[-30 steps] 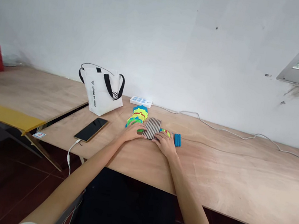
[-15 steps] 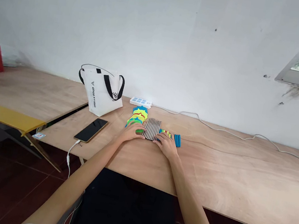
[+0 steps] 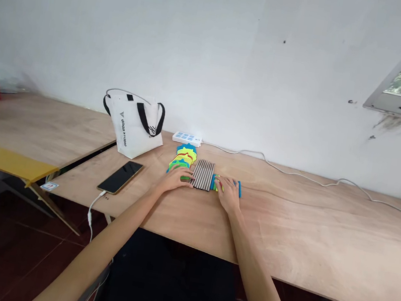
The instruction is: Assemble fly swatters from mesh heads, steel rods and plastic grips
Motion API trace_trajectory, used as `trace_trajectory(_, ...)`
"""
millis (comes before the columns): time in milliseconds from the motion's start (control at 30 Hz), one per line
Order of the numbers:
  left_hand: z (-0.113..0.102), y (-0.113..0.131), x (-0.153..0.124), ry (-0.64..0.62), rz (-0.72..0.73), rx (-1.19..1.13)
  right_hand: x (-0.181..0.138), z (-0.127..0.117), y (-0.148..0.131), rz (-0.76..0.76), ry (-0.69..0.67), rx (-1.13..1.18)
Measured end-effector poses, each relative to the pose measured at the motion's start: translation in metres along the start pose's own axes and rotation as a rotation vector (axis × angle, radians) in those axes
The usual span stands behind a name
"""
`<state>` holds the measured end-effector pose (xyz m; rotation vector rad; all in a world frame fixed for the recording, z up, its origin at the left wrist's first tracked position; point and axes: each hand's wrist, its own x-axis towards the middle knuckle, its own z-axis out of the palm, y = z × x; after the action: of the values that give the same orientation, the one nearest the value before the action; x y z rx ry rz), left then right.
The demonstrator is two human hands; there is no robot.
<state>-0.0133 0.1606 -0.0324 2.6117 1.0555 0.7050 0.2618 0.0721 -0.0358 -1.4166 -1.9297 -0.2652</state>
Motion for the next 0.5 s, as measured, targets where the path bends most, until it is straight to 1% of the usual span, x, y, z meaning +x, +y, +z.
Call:
trace_trajectory(300, -0.005, 0.006, 0.000, -0.018, -0.028, -0.017, -0.002, 0.002, 0.010, 0.101, 0.075, 0.005)
trace_trajectory(400, -0.006, 0.007, -0.001, -0.026, -0.038, -0.025, -0.002, 0.001, 0.013, 0.110, 0.087, 0.010)
trace_trajectory(500, -0.004, 0.005, 0.000, -0.024, -0.035, -0.024, -0.002, 0.000, 0.013, 0.080, 0.066, 0.022)
